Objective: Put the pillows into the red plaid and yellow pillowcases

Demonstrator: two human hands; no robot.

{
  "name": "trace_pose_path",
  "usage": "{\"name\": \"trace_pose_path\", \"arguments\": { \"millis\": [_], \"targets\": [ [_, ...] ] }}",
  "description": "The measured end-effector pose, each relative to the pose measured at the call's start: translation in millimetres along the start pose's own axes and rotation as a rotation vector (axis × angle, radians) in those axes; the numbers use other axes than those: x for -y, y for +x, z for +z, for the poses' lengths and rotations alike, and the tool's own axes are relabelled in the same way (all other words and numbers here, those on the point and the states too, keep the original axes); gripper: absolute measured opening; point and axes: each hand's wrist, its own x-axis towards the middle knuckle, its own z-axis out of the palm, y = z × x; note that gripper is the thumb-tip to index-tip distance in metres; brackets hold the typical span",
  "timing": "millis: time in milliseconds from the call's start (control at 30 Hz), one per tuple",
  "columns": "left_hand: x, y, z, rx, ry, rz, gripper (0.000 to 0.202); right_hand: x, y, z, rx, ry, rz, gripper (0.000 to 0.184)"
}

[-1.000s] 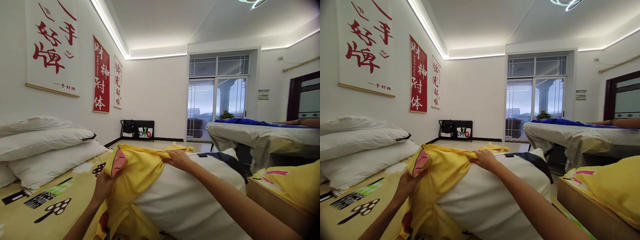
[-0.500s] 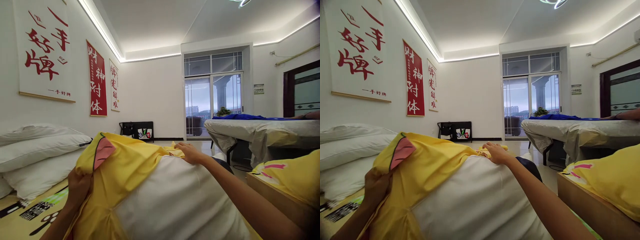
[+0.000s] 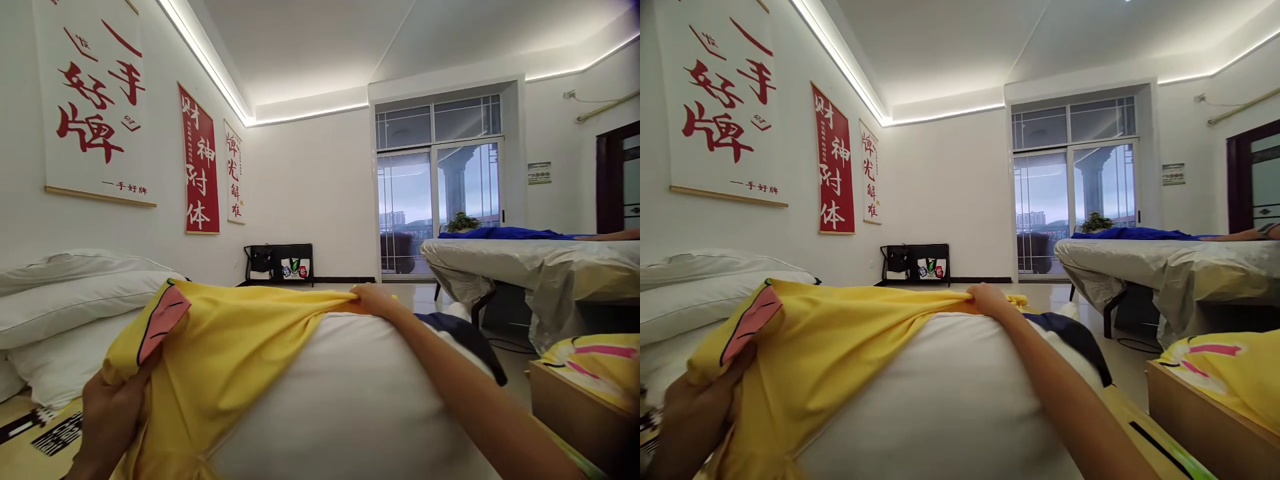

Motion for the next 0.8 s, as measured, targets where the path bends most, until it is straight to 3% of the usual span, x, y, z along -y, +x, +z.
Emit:
{"name": "trace_pose_path", "arguments": {
  "millis": [67, 133, 233, 300, 367, 433, 500, 567, 667, 733, 800],
  "targets": [
    [12.2, 17.5, 22.5, 0.042, -0.086, -0.09, 0.046, -14.0, 8.6, -20.8, -0.043, -0.068, 0.044, 0.019],
    [30.9, 36.0, 49.7, 0.093, -0.104, -0.09, 0.047, -19.2, 11.6, -34.8, -0.1, -0.129, 0.074, 0.022],
    [58.5, 48.5, 89.6, 0.147, 0.154, 0.034, 0.048, -7.8, -4.9, -26.0, -0.206, -0.187, 0.106, 0.029],
    [71.7, 36.2, 111.9, 0.126, 0.324, 0.239, 0.053, 10.5, -29.6, 7.8, -0.271, -0.161, 0.054, 0.034],
    [82.8, 6.0, 132.6, 0.203, 0.371, 0.497, 0.054, 32.5, -56.9, 60.7, -0.277, -0.061, -0.111, 0.037],
    [96.1, -34.3, 154.5, 0.553, 0.381, 0.71, 0.047, 52.5, -76.8, 118.2, -0.134, 0.032, -0.304, 0.041],
    [112.7, -72.3, 176.5, 0.937, 0.436, 0.795, 0.042, 65.3, -83.5, 161.9, -0.02, 0.085, -0.292, 0.051],
    [128.8, -96.3, 193.0, 1.093, 0.501, 0.778, 0.043, 69.1, -79.6, 182.1, 0.076, 0.145, -0.219, 0.055],
    [137.5, -98.8, 196.5, 1.092, 0.524, 0.727, 0.044, 64.9, -76.1, 178.8, 0.114, 0.219, -0.199, 0.055],
    [129.5, -87.0, 185.6, 1.136, 0.503, 0.712, 0.038, 63.9, -88.3, 172.9, 0.086, 0.217, -0.232, 0.057],
    [115.6, -76.6, 170.9, 1.166, 0.499, 0.687, 0.026, 68.5, -111.8, 175.9, 0.026, 0.162, -0.254, 0.073]
  ]
}}
